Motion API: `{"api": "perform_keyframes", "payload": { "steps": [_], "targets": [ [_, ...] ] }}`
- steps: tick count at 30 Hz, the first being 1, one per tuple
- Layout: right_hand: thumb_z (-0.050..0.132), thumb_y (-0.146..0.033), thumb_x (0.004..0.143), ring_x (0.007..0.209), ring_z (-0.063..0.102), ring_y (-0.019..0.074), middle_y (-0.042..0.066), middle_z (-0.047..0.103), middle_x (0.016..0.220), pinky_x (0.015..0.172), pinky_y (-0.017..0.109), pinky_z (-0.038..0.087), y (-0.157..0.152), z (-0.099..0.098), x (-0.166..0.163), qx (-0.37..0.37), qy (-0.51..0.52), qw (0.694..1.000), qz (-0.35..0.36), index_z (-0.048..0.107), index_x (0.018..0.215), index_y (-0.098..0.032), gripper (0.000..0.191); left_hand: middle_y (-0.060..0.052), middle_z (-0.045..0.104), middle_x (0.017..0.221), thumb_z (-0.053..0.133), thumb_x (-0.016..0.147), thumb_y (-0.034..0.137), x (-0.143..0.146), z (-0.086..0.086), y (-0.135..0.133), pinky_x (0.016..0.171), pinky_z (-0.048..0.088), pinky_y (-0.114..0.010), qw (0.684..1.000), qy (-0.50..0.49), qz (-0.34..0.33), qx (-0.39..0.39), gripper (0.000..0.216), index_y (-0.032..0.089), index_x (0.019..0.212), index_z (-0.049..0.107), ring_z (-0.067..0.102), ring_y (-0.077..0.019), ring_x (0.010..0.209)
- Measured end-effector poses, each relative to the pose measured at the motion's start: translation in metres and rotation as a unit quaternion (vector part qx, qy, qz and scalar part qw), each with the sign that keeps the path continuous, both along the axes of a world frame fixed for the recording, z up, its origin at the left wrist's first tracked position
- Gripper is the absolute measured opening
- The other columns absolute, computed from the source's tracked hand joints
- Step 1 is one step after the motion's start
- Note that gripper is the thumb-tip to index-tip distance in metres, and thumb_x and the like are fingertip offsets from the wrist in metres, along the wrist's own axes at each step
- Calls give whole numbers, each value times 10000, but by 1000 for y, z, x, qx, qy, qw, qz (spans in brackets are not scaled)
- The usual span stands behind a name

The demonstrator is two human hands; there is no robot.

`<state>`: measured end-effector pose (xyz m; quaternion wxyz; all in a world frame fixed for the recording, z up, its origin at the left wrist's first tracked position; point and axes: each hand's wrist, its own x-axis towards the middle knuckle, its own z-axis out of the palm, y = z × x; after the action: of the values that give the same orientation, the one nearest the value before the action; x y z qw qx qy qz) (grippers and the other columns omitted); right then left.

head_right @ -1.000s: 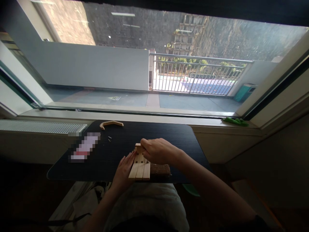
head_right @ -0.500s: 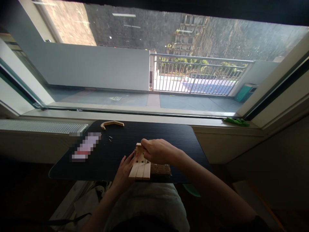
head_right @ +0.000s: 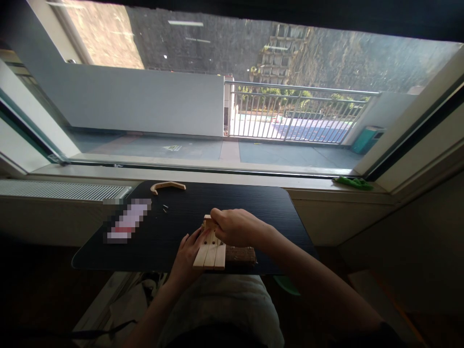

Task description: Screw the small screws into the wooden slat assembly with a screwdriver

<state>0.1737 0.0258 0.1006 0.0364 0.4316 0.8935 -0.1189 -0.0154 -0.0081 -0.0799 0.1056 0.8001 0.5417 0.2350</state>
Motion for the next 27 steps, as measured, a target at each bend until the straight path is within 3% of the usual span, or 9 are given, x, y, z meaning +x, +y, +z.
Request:
{"api": "perform_keyframes", "payload": {
  "steps": [11,27],
  "targets": [
    [398,-336,1021,764,625,196,74,713,943,577,291,283,2,3,6,-35,5,999,5,530,1069,-204,193,-190,535,1472,622,791,248,3,-4,-2,1162,306,-519,1000,1,7,16,729,156,1486,423,453,-317,1395],
    [442,-383,1019,731,668,219,70,733,871,538,308,248,4,-1,-1,28,-45,999,-8,567,1049,-195,227,-192,534,1473,601,774,219,3,-5,-2,1146,330,-541,1000,-6,3,15,745,151,1491,412,451,-313,1398]
  ]
}}
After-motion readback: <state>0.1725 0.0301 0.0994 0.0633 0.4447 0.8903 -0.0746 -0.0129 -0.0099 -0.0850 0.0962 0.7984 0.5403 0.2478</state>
